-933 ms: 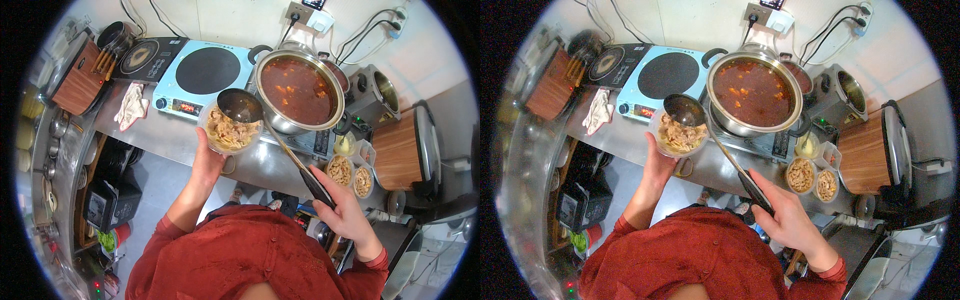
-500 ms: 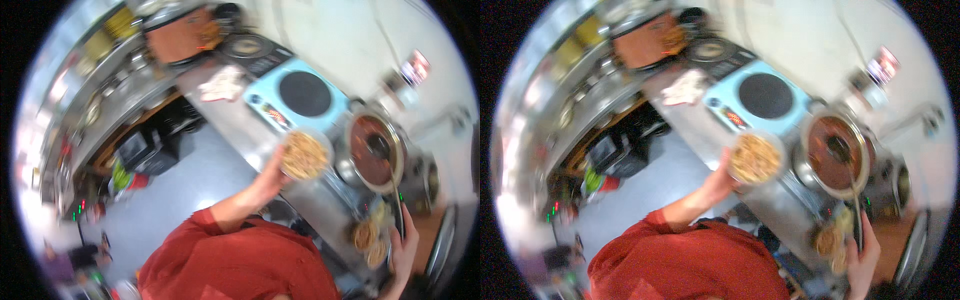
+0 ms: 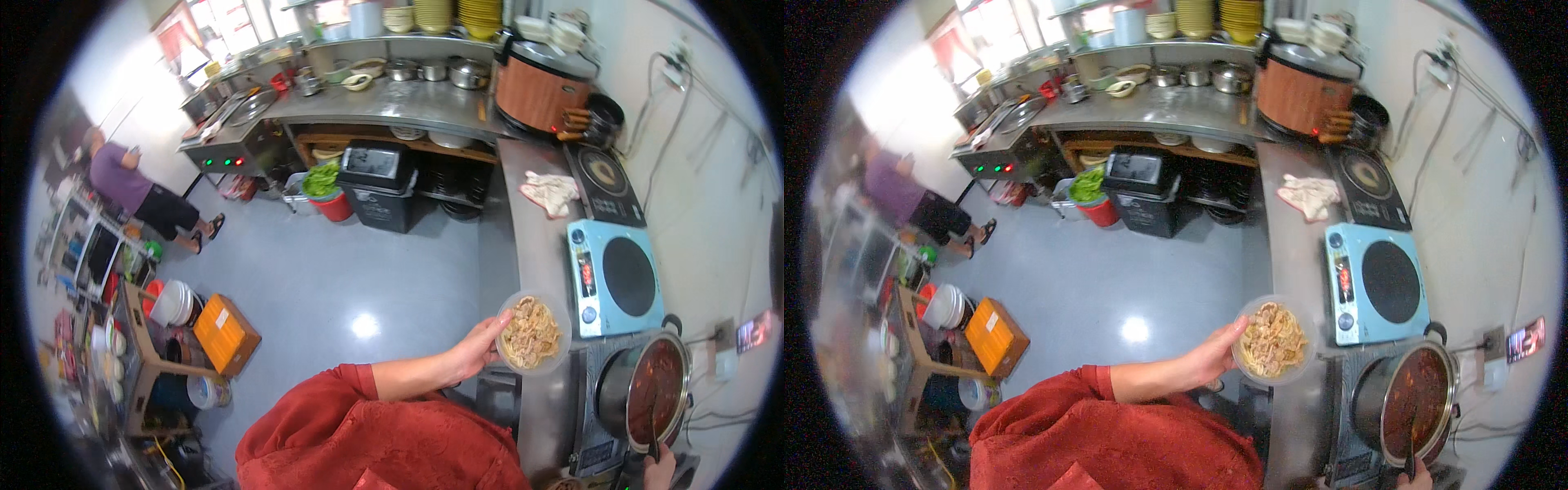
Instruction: The person scoops a red stew with a ladle into a clear plastic container that already contains noodles and toppings. They then add a spoonful of a white condiment and a spoonful of oil from separate containers. Finally, they place a lid on the container and set it into a cardboard box.
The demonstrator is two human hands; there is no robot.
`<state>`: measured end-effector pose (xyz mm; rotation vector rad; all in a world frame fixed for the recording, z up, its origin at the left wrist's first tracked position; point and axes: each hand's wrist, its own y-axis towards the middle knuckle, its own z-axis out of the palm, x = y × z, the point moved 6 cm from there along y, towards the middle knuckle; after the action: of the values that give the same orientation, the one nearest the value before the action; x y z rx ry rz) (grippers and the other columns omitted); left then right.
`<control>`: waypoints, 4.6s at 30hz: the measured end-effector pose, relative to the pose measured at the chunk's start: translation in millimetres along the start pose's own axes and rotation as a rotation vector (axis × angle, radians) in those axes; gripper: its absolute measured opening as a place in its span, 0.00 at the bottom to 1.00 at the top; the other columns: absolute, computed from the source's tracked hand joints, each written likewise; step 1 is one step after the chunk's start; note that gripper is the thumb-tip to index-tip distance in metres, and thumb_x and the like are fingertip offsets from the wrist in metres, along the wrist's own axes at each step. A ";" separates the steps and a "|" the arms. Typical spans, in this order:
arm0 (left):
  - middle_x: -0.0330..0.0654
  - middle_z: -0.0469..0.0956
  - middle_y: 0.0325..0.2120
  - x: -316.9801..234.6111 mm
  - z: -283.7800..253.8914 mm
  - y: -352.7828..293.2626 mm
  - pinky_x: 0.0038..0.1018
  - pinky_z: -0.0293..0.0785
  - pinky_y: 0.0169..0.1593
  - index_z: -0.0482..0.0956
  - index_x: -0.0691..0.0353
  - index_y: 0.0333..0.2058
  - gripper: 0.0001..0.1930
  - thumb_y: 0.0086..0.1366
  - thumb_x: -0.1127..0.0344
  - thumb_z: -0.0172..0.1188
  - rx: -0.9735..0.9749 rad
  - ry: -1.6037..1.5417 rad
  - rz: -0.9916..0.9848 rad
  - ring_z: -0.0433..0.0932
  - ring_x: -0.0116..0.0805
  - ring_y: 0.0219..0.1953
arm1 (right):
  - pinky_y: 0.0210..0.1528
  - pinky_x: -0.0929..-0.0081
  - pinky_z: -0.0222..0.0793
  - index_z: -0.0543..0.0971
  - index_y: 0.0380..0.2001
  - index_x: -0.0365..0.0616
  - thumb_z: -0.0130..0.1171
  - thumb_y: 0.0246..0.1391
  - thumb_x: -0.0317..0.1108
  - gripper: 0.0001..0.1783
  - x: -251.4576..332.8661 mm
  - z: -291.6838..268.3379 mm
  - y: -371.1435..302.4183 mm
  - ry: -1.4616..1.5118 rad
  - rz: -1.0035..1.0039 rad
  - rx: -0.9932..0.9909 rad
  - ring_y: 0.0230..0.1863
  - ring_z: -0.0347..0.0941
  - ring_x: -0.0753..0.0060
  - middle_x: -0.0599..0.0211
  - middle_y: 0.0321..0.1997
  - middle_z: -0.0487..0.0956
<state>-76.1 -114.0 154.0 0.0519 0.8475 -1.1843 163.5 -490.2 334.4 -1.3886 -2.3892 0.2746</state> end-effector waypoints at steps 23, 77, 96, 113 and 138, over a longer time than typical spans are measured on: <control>0.40 0.66 0.59 21.2 23.4 38.1 0.36 0.62 0.63 0.60 0.54 0.63 0.33 0.66 0.42 0.51 -0.076 -0.084 0.111 0.65 0.34 0.61 | 0.56 0.55 0.64 0.68 0.57 0.37 0.56 0.44 0.21 0.32 -19.1 11.7 115.8 -0.117 -0.239 -0.245 0.56 0.67 0.39 0.40 0.51 0.73; 0.41 0.58 0.65 63.6 203.6 228.3 0.39 0.55 0.67 0.52 0.56 0.66 0.40 0.65 0.34 0.44 0.526 0.098 -0.355 0.58 0.39 0.66 | 0.12 0.85 0.51 0.67 0.55 0.34 0.47 0.58 0.27 0.21 -29.2 -14.3 49.2 1.667 0.422 -0.239 0.17 0.61 0.83 0.66 0.29 0.73; 0.41 0.58 0.65 63.1 201.7 214.3 0.39 0.57 0.66 0.52 0.55 0.66 0.41 0.64 0.32 0.44 0.469 0.143 -0.348 0.59 0.39 0.66 | 0.13 0.84 0.52 0.63 0.60 0.35 0.48 0.57 0.27 0.26 -51.5 -6.1 38.0 1.548 0.487 -0.319 0.16 0.62 0.81 0.65 0.28 0.74; 0.40 0.58 0.65 60.0 199.0 211.6 0.40 0.56 0.66 0.52 0.51 0.66 0.41 0.63 0.32 0.45 0.505 0.151 -0.318 0.57 0.38 0.66 | 0.25 0.76 0.65 0.65 0.61 0.38 0.52 0.54 0.24 0.29 61.5 -14.8 33.4 0.896 0.040 -0.308 0.24 0.69 0.74 0.62 0.34 0.75; 0.35 0.69 0.55 75.0 154.4 204.1 0.32 0.64 0.57 0.63 0.52 0.59 0.36 0.61 0.34 0.53 0.253 0.075 -0.280 0.67 0.28 0.57 | 0.54 0.59 0.65 0.70 0.57 0.38 0.52 0.57 0.34 0.24 47.8 -62.4 10.5 0.204 -0.008 -0.474 0.54 0.69 0.41 0.43 0.53 0.73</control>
<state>186.3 -159.1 138.4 0.1901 0.7824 -1.5571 175.5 -444.4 398.0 -1.5105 -2.3742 -0.4451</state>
